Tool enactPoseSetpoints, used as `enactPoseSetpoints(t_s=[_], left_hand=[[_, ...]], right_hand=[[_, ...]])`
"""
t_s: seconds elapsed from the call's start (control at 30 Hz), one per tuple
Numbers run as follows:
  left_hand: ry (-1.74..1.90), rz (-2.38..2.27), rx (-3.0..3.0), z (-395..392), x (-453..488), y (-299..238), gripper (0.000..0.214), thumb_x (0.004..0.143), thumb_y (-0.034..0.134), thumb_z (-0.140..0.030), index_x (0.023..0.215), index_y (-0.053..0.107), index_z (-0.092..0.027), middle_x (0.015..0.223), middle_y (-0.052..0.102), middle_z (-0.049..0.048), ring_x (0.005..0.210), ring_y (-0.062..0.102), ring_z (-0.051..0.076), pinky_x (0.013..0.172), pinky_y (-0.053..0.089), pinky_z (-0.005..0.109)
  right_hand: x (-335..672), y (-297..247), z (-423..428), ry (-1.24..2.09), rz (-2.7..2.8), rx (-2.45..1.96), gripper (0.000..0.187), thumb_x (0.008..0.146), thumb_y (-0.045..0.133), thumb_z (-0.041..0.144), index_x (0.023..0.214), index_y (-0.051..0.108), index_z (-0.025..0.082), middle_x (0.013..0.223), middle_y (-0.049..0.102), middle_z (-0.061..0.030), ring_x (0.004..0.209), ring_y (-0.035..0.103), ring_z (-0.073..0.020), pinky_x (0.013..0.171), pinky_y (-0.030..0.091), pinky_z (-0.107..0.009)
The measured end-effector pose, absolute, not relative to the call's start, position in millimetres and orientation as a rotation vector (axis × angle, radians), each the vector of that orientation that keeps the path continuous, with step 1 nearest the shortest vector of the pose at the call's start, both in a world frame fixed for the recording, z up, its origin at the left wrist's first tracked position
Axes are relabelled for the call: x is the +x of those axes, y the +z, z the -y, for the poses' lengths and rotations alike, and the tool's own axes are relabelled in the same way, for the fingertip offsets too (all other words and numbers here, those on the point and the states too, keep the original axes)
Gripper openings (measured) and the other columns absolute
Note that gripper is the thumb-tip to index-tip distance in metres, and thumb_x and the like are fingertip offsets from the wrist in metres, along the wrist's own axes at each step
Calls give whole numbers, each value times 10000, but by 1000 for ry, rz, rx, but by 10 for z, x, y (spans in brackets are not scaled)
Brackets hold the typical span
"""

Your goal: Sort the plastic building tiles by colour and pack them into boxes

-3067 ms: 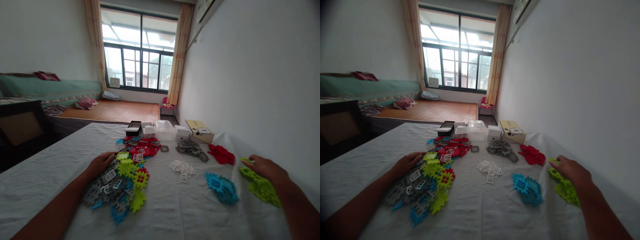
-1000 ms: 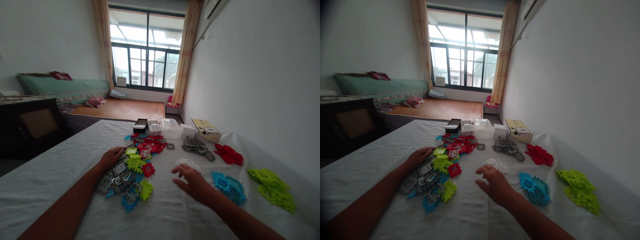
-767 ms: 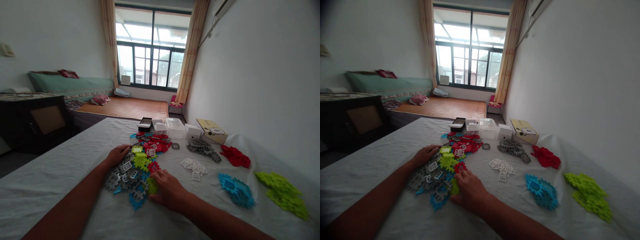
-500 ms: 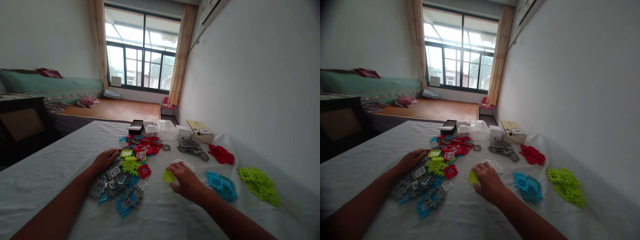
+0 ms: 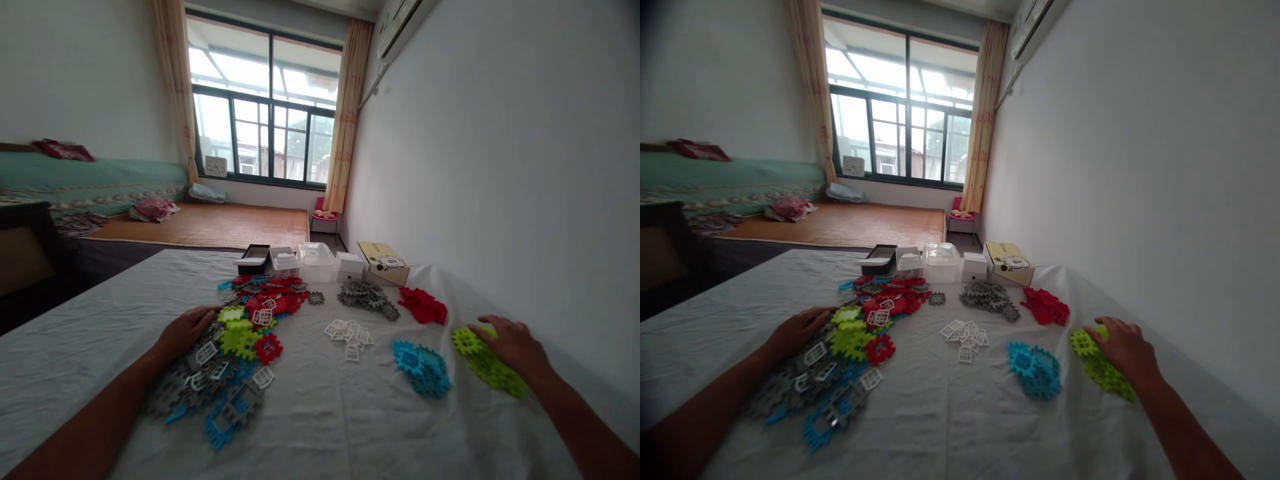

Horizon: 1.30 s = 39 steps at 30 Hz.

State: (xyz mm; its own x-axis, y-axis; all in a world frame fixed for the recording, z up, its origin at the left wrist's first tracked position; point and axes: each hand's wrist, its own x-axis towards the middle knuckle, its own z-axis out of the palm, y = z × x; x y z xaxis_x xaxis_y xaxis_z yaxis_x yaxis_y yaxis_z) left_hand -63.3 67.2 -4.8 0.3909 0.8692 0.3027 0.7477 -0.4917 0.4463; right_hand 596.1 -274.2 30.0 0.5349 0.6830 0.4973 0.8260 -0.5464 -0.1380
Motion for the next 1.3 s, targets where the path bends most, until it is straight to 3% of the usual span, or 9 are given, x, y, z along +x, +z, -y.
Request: enactPoseSetpoints(t_s=[0.13, 0.33, 0.57, 0.67, 0.8, 0.9, 1.07, 1.23, 1.3], left_hand=[[738, -1435, 2399, -614, -617, -17, 540, 820, 336, -547, 1105, 657, -221, 1137, 673, 43, 1043, 610, 231, 906, 454, 302], [762, -1390, 2380, -610, -646, -58, 506, 842, 328, -496, 1108, 653, -214, 1137, 672, 40, 1067, 594, 221, 934, 432, 308], [795, -1372, 2350, -599, -662, -76, 469, 846, 338, -447, 1104, 656, -218, 1128, 675, 31, 1062, 594, 212, 943, 430, 312], [797, -1360, 2343, -572, -654, -58, 471, 849, 338, -436, 1105, 657, -201, 1126, 674, 45, 1063, 591, 221, 937, 435, 324], [808, -1353, 2324, -561, -651, -57, 455, 848, 353, -436, 1097, 662, -213, 1119, 677, 39, 1069, 587, 224, 941, 433, 328], [806, -1354, 2314, -560, -655, -63, 454, 846, 363, -433, 1104, 659, -205, 1120, 675, 47, 1060, 590, 225, 938, 433, 328], [815, -1354, 2288, -548, -652, -51, 448, 836, 373, -433, 1100, 662, -216, 1120, 676, 36, 1058, 587, 226, 945, 429, 333], [795, -1345, 2293, -550, -644, -36, 455, 836, 366, -441, 1104, 655, -214, 1129, 671, 38, 1065, 583, 223, 956, 421, 329], [788, -1339, 2302, -555, -645, -39, 461, 840, 361, -442, 1112, 650, -206, 1138, 666, 44, 1063, 583, 222, 956, 421, 329]], right_hand=[[4841, 519, 2104, -316, 1699, -2075, 388, 807, 467, 483, 1017, 644, 209, 1066, 666, -97, 1005, 577, -264, 920, 411, -420], [3181, 522, 1307, 244, 2057, -1646, 276, 836, 499, 333, 1044, 631, 209, 992, 662, -63, 815, 619, -169, 780, 479, -309], [2185, 442, 516, 231, 2151, -1536, 298, 836, 513, 204, 1123, 591, 203, 1129, 605, -80, 1004, 579, -177, 884, 420, -293], [2005, 370, 284, 253, 2098, -1562, 326, 788, 608, 281, 1105, 592, 202, 1156, 575, -87, 1050, 552, -201, 888, 412, -305], [1979, 293, 177, 388, 2014, -1587, 302, 666, 719, 259, 945, 624, 194, 967, 634, -50, 875, 598, -186, 781, 442, -292], [2045, 305, 205, 456, 1971, -1565, 255, 698, 678, 244, 941, 611, 204, 840, 659, -8, 755, 610, -145, 695, 455, -253], [2251, 353, 361, 581, 1924, -1468, 151, 744, 618, 276, 869, 633, 193, 808, 680, -3, 720, 614, -129, 659, 466, -235], [2615, 376, 576, 922, 1897, -1455, 223, 716, 605, 284, 894, 670, 166, 651, 635, 12, 551, 550, -104, 537, 437, -219], [2839, 427, 662, 904, 1888, -1513, 287, 732, 582, 303, 967, 678, 170, 669, 638, 8, 538, 543, -101, 528, 436, -220]])
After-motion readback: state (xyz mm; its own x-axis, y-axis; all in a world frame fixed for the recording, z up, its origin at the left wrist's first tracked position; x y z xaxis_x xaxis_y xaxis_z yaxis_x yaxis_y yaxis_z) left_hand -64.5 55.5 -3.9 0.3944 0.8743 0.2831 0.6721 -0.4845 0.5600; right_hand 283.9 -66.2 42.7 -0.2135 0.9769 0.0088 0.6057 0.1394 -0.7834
